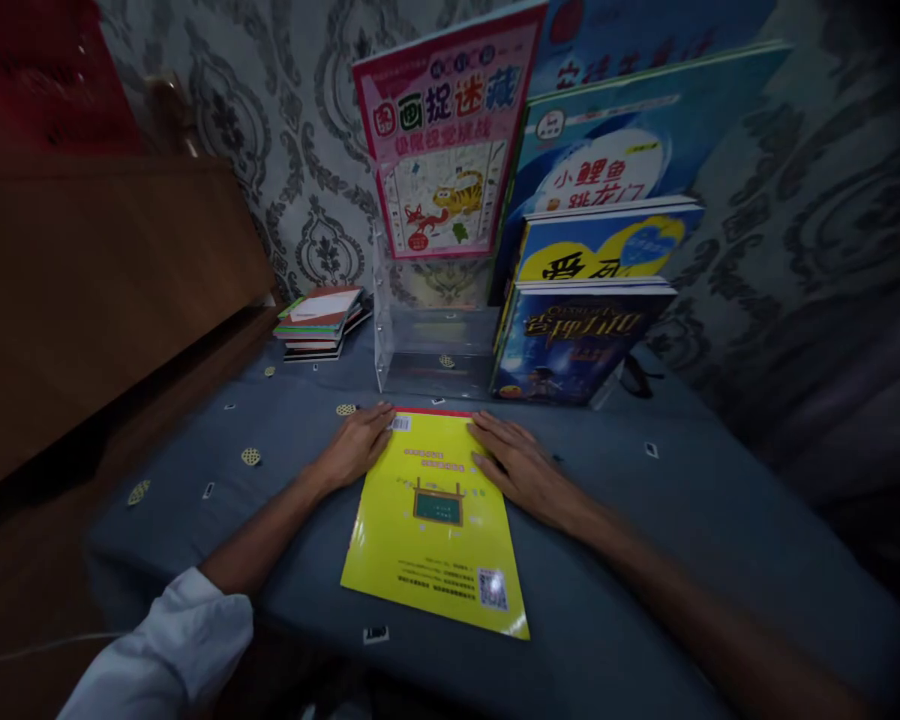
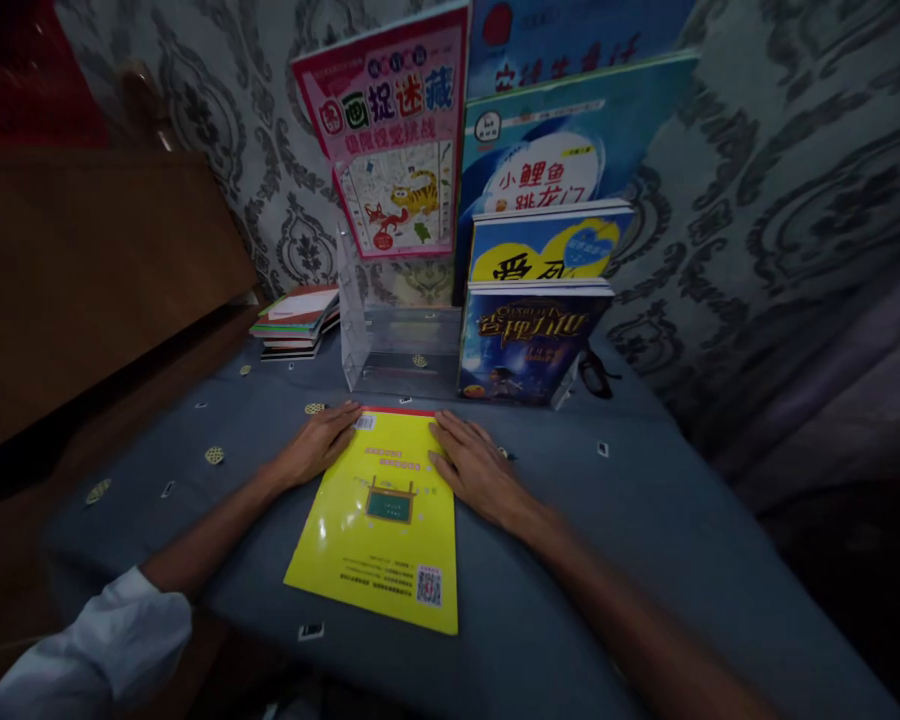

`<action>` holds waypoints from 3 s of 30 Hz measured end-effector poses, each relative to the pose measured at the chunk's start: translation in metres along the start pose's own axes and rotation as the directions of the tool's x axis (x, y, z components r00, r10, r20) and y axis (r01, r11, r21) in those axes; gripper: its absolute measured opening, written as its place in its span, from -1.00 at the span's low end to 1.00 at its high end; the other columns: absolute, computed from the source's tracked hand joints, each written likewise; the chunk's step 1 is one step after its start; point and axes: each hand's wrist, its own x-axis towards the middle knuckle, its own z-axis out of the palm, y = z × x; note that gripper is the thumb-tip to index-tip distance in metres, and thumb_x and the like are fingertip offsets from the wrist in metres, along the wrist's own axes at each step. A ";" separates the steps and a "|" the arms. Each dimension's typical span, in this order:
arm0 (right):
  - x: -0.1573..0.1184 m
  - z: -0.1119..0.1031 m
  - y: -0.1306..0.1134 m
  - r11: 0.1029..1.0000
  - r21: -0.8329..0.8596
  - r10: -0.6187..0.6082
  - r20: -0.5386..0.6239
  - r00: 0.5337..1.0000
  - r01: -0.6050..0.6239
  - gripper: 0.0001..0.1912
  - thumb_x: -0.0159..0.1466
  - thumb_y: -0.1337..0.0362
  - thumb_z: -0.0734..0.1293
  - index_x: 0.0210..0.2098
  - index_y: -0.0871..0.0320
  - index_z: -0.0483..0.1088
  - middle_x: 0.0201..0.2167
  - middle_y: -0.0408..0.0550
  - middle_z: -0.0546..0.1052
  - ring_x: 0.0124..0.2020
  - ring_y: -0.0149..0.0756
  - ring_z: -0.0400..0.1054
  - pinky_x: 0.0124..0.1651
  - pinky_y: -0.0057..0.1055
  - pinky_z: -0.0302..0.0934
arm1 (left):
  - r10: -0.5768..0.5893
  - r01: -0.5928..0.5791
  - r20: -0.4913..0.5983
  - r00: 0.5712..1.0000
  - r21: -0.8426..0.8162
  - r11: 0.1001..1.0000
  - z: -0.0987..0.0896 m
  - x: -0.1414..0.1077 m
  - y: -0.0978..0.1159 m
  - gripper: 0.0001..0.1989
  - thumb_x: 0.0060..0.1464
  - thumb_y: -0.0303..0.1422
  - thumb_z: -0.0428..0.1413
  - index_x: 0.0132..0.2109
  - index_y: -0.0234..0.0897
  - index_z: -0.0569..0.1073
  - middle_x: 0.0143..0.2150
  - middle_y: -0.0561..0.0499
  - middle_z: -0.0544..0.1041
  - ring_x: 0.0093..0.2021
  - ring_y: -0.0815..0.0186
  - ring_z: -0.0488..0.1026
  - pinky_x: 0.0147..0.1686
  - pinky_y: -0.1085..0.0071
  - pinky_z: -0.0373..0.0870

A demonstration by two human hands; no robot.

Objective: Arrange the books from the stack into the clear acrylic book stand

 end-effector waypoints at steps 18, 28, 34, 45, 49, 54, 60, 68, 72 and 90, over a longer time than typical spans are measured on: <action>-0.001 -0.012 -0.007 0.995 0.098 0.011 -0.158 0.987 0.005 -0.62 0.41 0.28 0.14 0.05 0.16 0.52 0.00 0.17 0.57 0.01 0.02 0.43 0.07 0.02 0.35 | -0.040 0.034 0.092 0.995 0.066 0.997 -0.011 0.001 0.010 -0.55 0.38 -0.30 -0.13 0.28 -0.36 0.38 0.34 -0.23 0.38 0.34 0.06 0.33 0.30 0.02 0.29; 0.000 -0.011 -0.006 0.992 0.127 0.002 -0.174 0.985 0.021 -0.65 0.40 0.30 0.15 0.00 0.20 0.52 0.00 0.19 0.58 0.02 0.02 0.43 0.09 0.02 0.35 | -0.039 0.034 0.102 0.994 0.055 0.998 -0.012 0.003 0.012 -0.55 0.37 -0.32 -0.14 0.29 -0.33 0.37 0.34 -0.19 0.38 0.36 0.07 0.31 0.32 -0.01 0.27; 0.000 -0.009 -0.005 0.990 0.139 -0.005 -0.172 0.985 0.029 -0.66 0.39 0.32 0.16 0.00 0.19 0.51 -0.01 0.18 0.58 0.03 0.02 0.42 0.10 0.01 0.34 | -0.018 0.016 0.077 0.997 0.024 1.000 -0.010 0.003 0.012 -0.54 0.36 -0.31 -0.12 0.29 -0.34 0.38 0.33 -0.20 0.40 0.35 0.07 0.32 0.33 0.00 0.26; -0.001 -0.011 -0.006 0.992 0.123 0.004 -0.160 0.987 0.016 -0.67 0.39 0.33 0.17 0.00 0.21 0.51 0.01 0.18 0.58 0.06 0.01 0.43 0.13 -0.02 0.32 | 0.097 -0.094 0.113 0.989 -0.030 0.995 0.000 0.015 0.025 -0.52 0.40 -0.22 -0.12 0.32 -0.32 0.33 0.38 -0.19 0.32 0.40 0.09 0.25 0.38 0.00 0.17; -0.001 -0.011 -0.007 0.992 0.124 0.004 -0.173 0.985 0.018 -0.66 0.37 0.34 0.18 0.01 0.14 0.52 0.01 0.14 0.58 0.07 0.00 0.41 0.12 0.00 0.32 | 0.133 -0.128 0.154 0.979 -0.042 0.991 0.003 0.025 0.033 -0.53 0.41 -0.22 -0.12 0.34 -0.28 0.31 0.40 -0.16 0.29 0.42 0.11 0.21 0.38 0.02 0.17; -0.001 -0.008 -0.006 0.992 0.124 -0.003 -0.192 0.981 0.028 -0.66 0.37 0.35 0.18 0.01 0.14 0.53 0.00 0.15 0.58 0.05 -0.01 0.42 0.12 0.03 0.31 | 0.199 -0.196 0.223 0.954 -0.039 0.980 0.010 0.043 0.046 -0.53 0.41 -0.23 -0.11 0.37 -0.21 0.28 0.42 -0.09 0.27 0.43 0.18 0.19 0.41 0.10 0.11; -0.002 -0.011 -0.011 0.996 0.089 0.004 -0.197 0.980 0.014 -0.71 0.38 0.39 0.20 -0.06 0.15 0.53 -0.07 0.13 0.55 -0.03 -0.05 0.39 0.05 -0.07 0.34 | 0.264 -0.252 0.305 0.915 -0.077 0.964 0.017 0.069 0.063 -0.48 0.42 -0.14 -0.14 0.41 -0.19 0.19 0.46 -0.08 0.19 0.47 0.18 0.09 0.42 0.08 0.04; -0.001 -0.014 -0.011 1.000 0.013 -0.009 -0.199 0.980 0.012 -0.80 0.38 0.39 0.24 -0.18 0.19 0.52 -0.21 0.09 0.52 -0.14 -0.10 0.36 -0.04 -0.14 0.30 | 0.311 -0.292 0.291 0.905 -0.108 0.950 0.019 0.078 0.069 -0.45 0.42 -0.10 -0.14 0.43 -0.15 0.16 0.46 -0.08 0.18 0.46 0.12 0.12 0.43 0.04 0.01; -0.002 -0.017 -0.010 1.000 0.025 -0.006 -0.178 0.984 0.011 -0.79 0.37 0.40 0.24 -0.17 0.20 0.53 -0.16 0.10 0.57 -0.11 -0.10 0.39 0.01 -0.13 0.27 | 0.321 -0.307 0.278 0.905 -0.093 0.947 0.020 0.076 0.068 -0.45 0.42 -0.11 -0.17 0.43 -0.17 0.17 0.46 -0.09 0.20 0.46 0.12 0.12 0.42 0.04 0.02; -0.036 -0.019 -0.037 0.997 0.066 -0.021 -0.181 0.983 0.033 -0.70 0.35 0.35 0.26 -0.01 0.20 0.55 0.05 0.20 0.59 0.10 -0.01 0.46 0.21 -0.01 0.24 | 0.283 -0.303 0.260 0.923 0.039 0.952 0.024 0.075 0.074 -0.50 0.36 -0.26 -0.13 0.36 -0.28 0.29 0.41 -0.14 0.27 0.41 0.12 0.22 0.37 0.04 0.12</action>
